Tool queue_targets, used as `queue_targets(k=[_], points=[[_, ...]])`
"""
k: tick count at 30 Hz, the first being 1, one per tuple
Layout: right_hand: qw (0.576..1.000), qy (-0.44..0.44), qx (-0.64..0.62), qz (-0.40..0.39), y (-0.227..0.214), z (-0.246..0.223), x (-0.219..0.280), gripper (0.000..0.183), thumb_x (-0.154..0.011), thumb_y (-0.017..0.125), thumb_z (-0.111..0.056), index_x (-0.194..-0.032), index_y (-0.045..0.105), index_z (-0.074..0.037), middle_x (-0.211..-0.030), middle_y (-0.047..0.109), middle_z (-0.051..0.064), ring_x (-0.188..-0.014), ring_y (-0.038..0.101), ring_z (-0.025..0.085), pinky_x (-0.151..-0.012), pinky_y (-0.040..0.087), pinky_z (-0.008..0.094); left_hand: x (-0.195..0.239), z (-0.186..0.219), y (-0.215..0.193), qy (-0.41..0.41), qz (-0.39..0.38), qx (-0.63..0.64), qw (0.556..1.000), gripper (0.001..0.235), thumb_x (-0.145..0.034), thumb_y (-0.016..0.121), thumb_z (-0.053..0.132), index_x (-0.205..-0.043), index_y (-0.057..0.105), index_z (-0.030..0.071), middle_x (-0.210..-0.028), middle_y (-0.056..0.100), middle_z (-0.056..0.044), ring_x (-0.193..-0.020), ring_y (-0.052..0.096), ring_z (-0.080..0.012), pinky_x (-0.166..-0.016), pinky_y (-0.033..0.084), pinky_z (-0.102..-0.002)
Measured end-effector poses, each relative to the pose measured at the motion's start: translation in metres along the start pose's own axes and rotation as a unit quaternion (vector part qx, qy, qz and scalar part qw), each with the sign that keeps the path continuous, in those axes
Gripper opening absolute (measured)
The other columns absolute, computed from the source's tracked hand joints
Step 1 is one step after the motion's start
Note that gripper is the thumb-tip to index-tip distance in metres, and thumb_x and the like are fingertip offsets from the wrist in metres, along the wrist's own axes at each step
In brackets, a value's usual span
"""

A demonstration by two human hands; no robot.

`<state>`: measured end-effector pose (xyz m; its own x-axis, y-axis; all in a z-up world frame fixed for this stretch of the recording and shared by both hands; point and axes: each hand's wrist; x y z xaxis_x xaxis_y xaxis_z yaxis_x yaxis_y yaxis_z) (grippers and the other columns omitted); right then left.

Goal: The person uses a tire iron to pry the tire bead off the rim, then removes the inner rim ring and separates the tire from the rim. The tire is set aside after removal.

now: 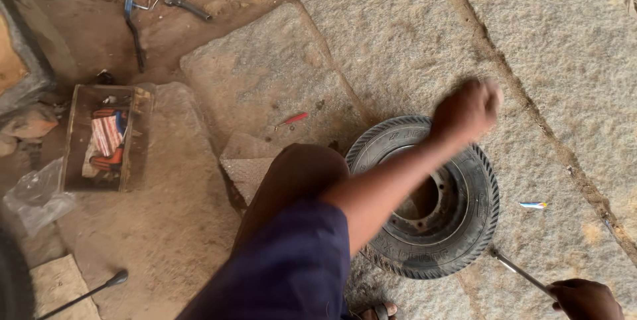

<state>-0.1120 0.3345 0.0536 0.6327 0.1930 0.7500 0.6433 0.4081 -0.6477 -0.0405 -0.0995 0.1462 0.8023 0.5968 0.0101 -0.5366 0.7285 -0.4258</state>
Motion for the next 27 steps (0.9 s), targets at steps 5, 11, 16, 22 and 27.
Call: queue_targets(k=[5,11,16,22,27], points=[[0.982,-0.127,0.138,-0.002,0.006,0.017,-0.025,0.032,-0.092,0.071,-0.037,-0.123,0.075,-0.029,-0.117,0.075,-0.009,-0.102,0.077,0.002,-0.098,0.062,0.021,-0.103,-0.101,-0.133,0.042,0.084,-0.115,0.989,0.007,-0.083,0.071,0.008,-0.089,0.067,0.007,-0.094,0.071,-0.007,-0.081,0.067,-0.0166,-0.066,0.055,-0.033],[0.974,-0.162,0.155,0.034,0.021,0.026,-0.03,0.033,-0.088,0.069,-0.045,-0.119,0.081,-0.039,-0.115,0.077,-0.015,-0.101,0.074,-0.003,-0.099,0.06,0.016,-0.085,-0.271,-0.222,-0.296,0.091,-0.25,0.917,0.035,-0.085,0.073,0.013,-0.119,0.073,0.005,-0.128,0.069,-0.022,-0.122,0.067,-0.0331,-0.102,0.055,-0.04],[0.963,0.089,-0.253,0.002,0.022,0.012,-0.02,0.033,-0.089,0.085,-0.027,-0.113,0.09,-0.005,-0.101,0.083,0.017,-0.09,0.084,0.027,-0.09,0.064,0.038,-0.068,-0.305,-0.242,-0.394,0.134,-0.224,0.882,0.03,-0.087,0.07,0.013,-0.116,0.072,0.006,-0.129,0.069,-0.02,-0.121,0.066,-0.0358,-0.099,0.057,-0.044],[0.981,0.083,-0.157,0.076,0.027,0.005,0.017,0.038,-0.089,0.074,-0.042,-0.113,0.087,-0.015,-0.088,0.083,0.009,-0.085,0.079,0.022,-0.086,0.061,0.037,-0.073,-0.305,-0.232,-0.335,0.144,-0.256,0.895,0.027,-0.101,0.057,0.019,-0.122,0.067,0.005,-0.128,0.067,-0.02,-0.118,0.065,-0.0378,-0.095,0.056,-0.048],[0.967,0.151,-0.172,0.11,0.036,-0.022,0.049,0.032,-0.087,0.073,-0.038,-0.111,0.085,-0.021,-0.098,0.081,0.011,-0.095,0.075,0.03,-0.087,0.059,0.046,-0.066,-0.323,-0.257,-0.427,0.05,-0.344,0.835,0.025,-0.099,0.061,0.018,-0.118,0.069,0.005,-0.126,0.068,-0.02,-0.117,0.066,-0.0371,-0.095,0.057,-0.047]])
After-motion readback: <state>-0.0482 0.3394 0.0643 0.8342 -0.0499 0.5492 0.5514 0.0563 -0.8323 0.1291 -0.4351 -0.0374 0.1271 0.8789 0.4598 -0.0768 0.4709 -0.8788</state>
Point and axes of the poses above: each hand's wrist, its own x-axis away from the middle knuckle, its own y-axis out of the palm, z = x × y
